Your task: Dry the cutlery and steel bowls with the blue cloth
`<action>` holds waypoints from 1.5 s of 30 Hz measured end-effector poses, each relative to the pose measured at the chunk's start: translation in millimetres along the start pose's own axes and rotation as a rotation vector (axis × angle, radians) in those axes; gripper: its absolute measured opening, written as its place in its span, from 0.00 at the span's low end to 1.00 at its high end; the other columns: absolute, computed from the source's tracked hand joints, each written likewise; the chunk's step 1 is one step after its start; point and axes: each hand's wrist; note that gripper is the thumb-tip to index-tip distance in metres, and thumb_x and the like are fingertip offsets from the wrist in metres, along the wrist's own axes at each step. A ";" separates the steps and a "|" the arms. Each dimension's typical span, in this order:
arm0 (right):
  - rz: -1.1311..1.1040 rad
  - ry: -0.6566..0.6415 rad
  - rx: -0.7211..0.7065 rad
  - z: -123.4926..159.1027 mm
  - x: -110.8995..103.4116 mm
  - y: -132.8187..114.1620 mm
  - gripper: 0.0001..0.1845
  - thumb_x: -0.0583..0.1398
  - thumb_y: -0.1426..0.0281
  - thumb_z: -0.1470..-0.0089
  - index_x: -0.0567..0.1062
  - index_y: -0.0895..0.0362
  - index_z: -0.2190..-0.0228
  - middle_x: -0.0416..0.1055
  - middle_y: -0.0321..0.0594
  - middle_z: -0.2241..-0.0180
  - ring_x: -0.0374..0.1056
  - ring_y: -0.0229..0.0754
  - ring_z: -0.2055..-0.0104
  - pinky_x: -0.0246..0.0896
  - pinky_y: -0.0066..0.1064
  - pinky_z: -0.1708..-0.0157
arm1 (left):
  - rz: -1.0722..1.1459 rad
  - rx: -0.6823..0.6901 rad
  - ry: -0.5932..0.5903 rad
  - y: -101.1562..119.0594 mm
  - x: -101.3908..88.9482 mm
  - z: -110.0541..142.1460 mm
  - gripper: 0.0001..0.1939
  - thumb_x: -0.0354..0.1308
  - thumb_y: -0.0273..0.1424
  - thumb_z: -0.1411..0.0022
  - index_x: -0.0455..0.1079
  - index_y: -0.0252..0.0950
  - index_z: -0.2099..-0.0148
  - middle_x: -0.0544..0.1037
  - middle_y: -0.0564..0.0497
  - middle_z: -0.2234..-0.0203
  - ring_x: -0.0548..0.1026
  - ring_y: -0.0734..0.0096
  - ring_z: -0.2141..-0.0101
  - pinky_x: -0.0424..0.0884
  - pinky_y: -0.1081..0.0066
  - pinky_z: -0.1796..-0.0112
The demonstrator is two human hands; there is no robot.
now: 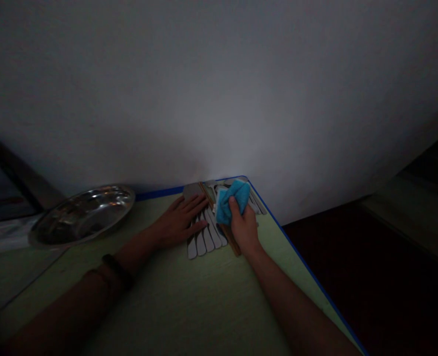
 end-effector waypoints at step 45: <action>-0.170 -0.018 0.078 -5.7 0.4 6.3 0.23 0.55 0.51 0.52 0.75 0.58 0.68 0.74 0.41 0.69 0.69 0.42 0.67 0.63 0.32 0.67 | -0.011 -0.109 0.067 5.8 0.4 -5.5 0.37 0.37 0.52 0.38 0.49 0.27 0.38 0.52 0.38 0.38 0.47 0.55 0.39 0.43 0.53 0.41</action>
Point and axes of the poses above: each hand's wrist, its own z-axis away from the middle knuckle, its own x-axis out of the palm, y = z × x
